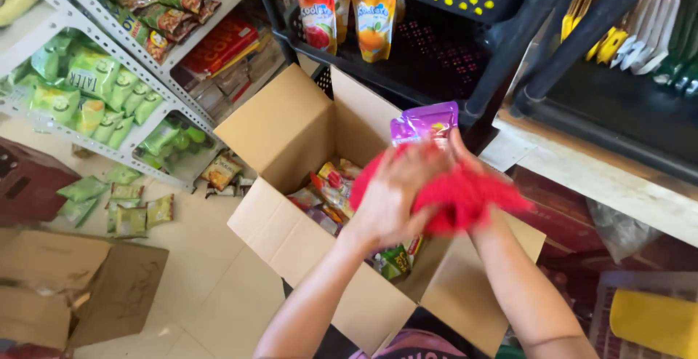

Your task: Wiping individual juice pouches with a red cloth and stocking them onto a shelf from a cardboard box.

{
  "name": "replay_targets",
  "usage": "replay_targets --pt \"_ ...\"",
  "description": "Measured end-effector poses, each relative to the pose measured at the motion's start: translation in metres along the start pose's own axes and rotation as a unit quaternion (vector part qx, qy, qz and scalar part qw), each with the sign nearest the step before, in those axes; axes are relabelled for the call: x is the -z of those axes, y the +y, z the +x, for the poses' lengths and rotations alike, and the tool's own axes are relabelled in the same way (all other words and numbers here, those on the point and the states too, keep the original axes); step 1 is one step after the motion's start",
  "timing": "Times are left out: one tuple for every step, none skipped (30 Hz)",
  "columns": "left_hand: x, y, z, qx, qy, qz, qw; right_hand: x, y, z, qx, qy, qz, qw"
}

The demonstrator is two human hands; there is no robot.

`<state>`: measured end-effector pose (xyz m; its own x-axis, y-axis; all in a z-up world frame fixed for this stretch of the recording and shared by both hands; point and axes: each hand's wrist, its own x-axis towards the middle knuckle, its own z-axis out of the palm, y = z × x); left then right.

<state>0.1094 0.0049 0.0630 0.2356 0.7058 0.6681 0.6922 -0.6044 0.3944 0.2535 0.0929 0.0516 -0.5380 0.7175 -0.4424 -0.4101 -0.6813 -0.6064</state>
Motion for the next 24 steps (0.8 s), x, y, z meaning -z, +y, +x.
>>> replay_targets --pt "-0.001 0.0 -0.007 -0.002 0.001 -0.002 1.0 -0.015 -0.01 -0.008 0.002 0.001 -0.001 1.0" --pt "-0.002 0.0 -0.014 -0.031 -0.026 -0.042 0.998 -0.029 -0.02 -0.016 -0.029 -0.011 0.004 1.0" --pt "-0.004 0.003 -0.025 -0.056 -0.052 -0.083 0.994 -0.043 -0.027 -0.025 -0.064 -0.022 0.009 0.998" --pt "0.006 0.005 -0.029 -0.053 -0.051 -0.086 0.993 -0.038 -0.021 -0.024 -0.067 -0.018 0.008 0.998" --pt "0.019 0.005 -0.03 -0.034 -0.077 -0.18 0.98 -0.036 -0.017 -0.019 -0.061 0.003 0.015 0.998" --pt "0.032 0.005 -0.031 -0.015 -0.101 -0.273 0.957 -0.034 -0.014 -0.016 -0.055 0.024 0.022 0.998" --pt "0.034 -0.006 -0.035 -0.017 -0.101 -0.272 0.957 -0.037 -0.017 -0.017 -0.054 0.023 0.022 0.998" --pt "0.036 -0.018 -0.039 -0.008 0.002 -0.273 0.962 -0.039 -0.021 -0.017 -0.034 0.023 0.058 0.997" --pt "0.036 -0.026 -0.048 0.008 0.105 -0.274 0.956 -0.038 -0.02 -0.02 -0.021 0.028 0.094 0.995" --pt "0.043 -0.024 -0.041 0.014 0.104 -0.277 0.955 -0.002 -0.018 0.021 -0.025 0.033 0.095 0.995" --pt "0.05 -0.022 -0.035 0.095 0.174 -0.256 0.946 0.038 -0.012 0.056 -0.013 -0.006 0.128 0.992" --pt "0.058 -0.019 -0.028 0.174 0.242 -0.232 0.926 0.081 0.0 0.082 -0.001 -0.046 0.16 0.986" --pt "0.051 -0.011 -0.016 0.176 0.246 -0.232 0.925 0.068 0.011 0.077 -0.003 -0.046 0.156 0.987" --pt "0.045 -0.003 -0.003 0.21 0.191 -0.149 0.947 0.054 0.021 0.07 0.012 -0.04 0.15 0.988" --pt "0.04 0.005 0.01 0.243 0.134 -0.064 0.959 0.039 0.032 0.065 0.026 -0.037 0.144 0.989" --pt "0.033 0.007 0.001 0.245 0.138 -0.063 0.958 0.021 0.021 0.057 0.024 -0.039 0.14 0.989" --pt "0.026 0.008 -0.008 0.175 0.082 -0.092 0.977 0.002 0.012 0.05 0.033 -0.027 0.132 0.99" --pt "0.02 0.009 -0.015 0.104 0.025 -0.12 0.987 -0.017 0.002 0.043 0.041 -0.015 0.124 0.991" --pt "0.024 0.013 -0.026 0.101 0.026 -0.12 0.987 -0.031 -0.006 0.03 0.044 -0.017 0.123 0.991" --pt "0.027 0.016 -0.037 0.075 -0.023 -0.19 0.979 -0.045 -0.015 0.017 0.062 0.004 0.112 0.992" --pt "0.029 0.02 -0.048 0.048 -0.072 -0.261 0.962 -0.057 -0.023 0.003 0.08 0.026 0.1 0.991" --pt "0.025 0.008 -0.064 0.044 -0.071 -0.262 0.961 -0.054 -0.026 0.001 0.083 0.026 0.098 0.991" --pt "0.021 -0.003 -0.082 0.112 -0.022 -0.309 0.944 -0.051 -0.028 0.0 0.089 0.02 0.087 0.992" --pt "0.016 -0.013 -0.101 0.178 0.026 -0.353 0.918 -0.049 -0.029 -0.002 0.095 0.014 0.076 0.992"
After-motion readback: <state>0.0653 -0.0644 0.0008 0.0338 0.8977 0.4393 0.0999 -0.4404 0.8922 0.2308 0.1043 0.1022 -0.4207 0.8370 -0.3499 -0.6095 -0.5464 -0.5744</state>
